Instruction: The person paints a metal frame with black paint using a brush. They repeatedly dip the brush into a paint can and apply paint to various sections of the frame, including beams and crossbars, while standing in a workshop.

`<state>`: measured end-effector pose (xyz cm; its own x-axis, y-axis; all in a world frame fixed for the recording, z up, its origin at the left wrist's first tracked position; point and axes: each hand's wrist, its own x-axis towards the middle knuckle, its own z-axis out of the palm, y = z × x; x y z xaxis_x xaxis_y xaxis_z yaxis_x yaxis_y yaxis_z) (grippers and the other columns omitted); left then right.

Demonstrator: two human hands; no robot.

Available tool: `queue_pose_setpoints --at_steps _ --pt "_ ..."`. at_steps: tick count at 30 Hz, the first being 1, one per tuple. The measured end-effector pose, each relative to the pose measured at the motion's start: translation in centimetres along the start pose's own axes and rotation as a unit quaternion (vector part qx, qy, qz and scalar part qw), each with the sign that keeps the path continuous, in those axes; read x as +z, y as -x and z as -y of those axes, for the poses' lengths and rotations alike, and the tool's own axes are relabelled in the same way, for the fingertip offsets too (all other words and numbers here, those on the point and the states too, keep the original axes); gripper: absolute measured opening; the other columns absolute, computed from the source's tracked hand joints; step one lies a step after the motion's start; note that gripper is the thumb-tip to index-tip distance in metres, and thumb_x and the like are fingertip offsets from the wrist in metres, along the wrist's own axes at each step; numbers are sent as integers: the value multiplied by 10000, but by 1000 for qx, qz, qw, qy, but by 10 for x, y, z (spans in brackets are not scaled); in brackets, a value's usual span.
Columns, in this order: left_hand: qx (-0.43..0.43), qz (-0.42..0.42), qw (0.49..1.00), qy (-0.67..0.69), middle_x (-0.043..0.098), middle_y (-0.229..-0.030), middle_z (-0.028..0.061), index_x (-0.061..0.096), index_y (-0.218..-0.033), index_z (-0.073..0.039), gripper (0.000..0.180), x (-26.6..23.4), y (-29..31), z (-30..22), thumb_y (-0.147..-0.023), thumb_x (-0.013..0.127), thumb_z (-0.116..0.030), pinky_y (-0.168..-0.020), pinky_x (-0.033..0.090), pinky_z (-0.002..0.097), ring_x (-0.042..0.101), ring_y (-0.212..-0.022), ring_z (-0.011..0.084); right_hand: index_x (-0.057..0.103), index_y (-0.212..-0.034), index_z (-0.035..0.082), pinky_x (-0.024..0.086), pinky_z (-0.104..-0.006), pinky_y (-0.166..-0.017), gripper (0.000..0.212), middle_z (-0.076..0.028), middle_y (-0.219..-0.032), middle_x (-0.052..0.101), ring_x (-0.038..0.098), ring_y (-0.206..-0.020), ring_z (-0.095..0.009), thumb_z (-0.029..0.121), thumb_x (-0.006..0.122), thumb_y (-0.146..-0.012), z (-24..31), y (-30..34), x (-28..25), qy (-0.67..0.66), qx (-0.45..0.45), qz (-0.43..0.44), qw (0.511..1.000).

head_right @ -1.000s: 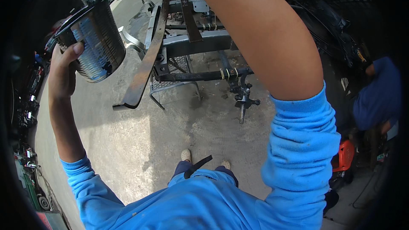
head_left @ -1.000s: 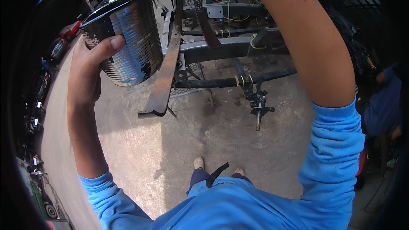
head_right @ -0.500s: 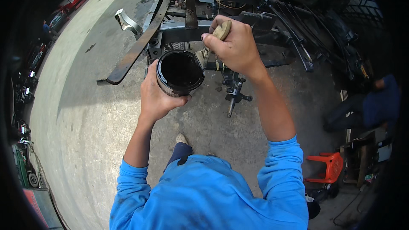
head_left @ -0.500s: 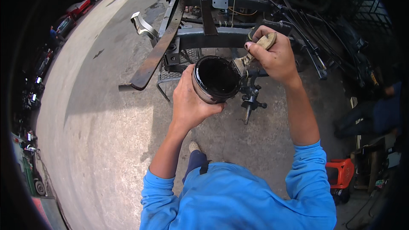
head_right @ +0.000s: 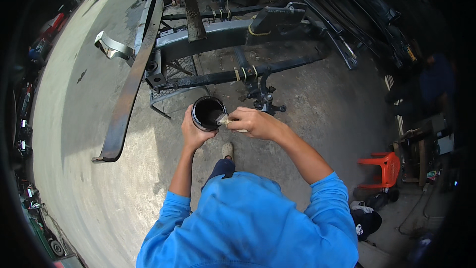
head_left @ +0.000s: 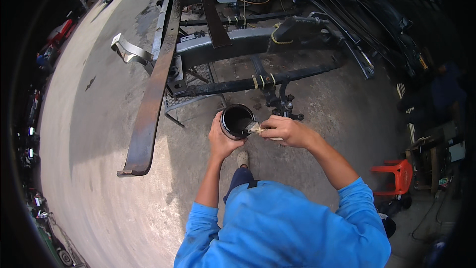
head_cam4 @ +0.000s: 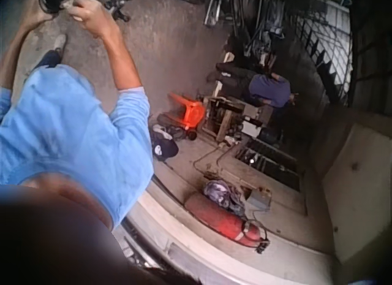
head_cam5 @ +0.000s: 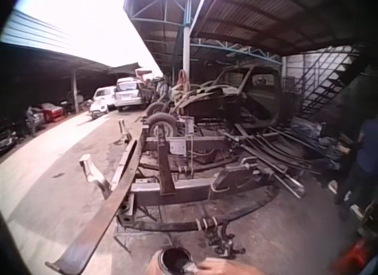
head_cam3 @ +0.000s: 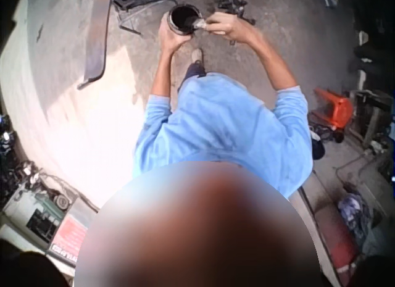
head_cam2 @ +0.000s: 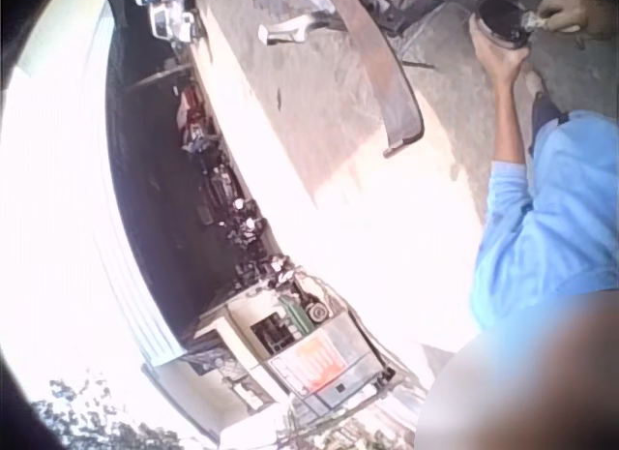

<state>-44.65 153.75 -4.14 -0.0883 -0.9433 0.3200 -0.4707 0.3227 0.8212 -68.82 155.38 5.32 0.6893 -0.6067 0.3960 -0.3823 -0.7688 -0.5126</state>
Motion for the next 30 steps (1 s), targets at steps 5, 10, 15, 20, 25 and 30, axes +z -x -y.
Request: queue_pose_setpoints --at_steps 5,10,15,20,25,30 --pt "-58 -31 997 48 607 -1146 193 436 -1289 20 1018 -6 -44 40 -407 864 -254 -929 472 402 598 -1068 356 687 -957 29 527 -347 -704 238 -107 -934 672 652 -834 -264 45 752 -729 -38 -19 -15 -30 73 -38 996" --pt "-41 -56 997 45 610 -1139 197 426 -1298 25 1041 -16 -78 73 -402 868 -265 -922 472 408 598 -1067 354 663 -978 -30 526 -257 -684 148 -80 -882 682 648 -753 -135 45 687 -852 -108 -71 -8 -278 255 -349 858" --pt "-65 -55 995 54 610 -1142 187 424 -1299 13 1047 -22 -98 89 -395 873 -263 -914 472 413 601 -1062 345 642 -1000 -40 525 -242 -676 149 -77 -879 666 637 -728 -124 43 664 -877 -175 -134 28 -407 217 -446 767" --pt "-62 -47 995 68 612 -1134 172 418 -1306 0 1049 -28 -97 104 -395 878 -243 -913 471 398 605 -1054 324 658 -987 -31 527 -230 -688 149 -65 -860 681 640 -748 -102 64 677 -875 -183 -136 41 -271 308 -446 796" --pt "-67 -52 995 57 615 -1123 162 433 -1294 -4 1015 -29 -96 105 -407 871 -232 -902 476 387 607 -1046 308 677 -981 -27 519 -239 -683 159 -69 -863 698 651 -763 -108 63 704 -853 -167 -136 43 -201 228 -380 874" --pt "-65 -38 996 55 618 -1128 143 448 -1285 2 994 -33 -98 101 -414 866 -232 -904 475 389 609 -1037 294 689 -936 -28 518 -250 -685 142 -109 -880 712 676 -768 -155 42 721 -817 -156 -132 35 -44 228 -468 852"
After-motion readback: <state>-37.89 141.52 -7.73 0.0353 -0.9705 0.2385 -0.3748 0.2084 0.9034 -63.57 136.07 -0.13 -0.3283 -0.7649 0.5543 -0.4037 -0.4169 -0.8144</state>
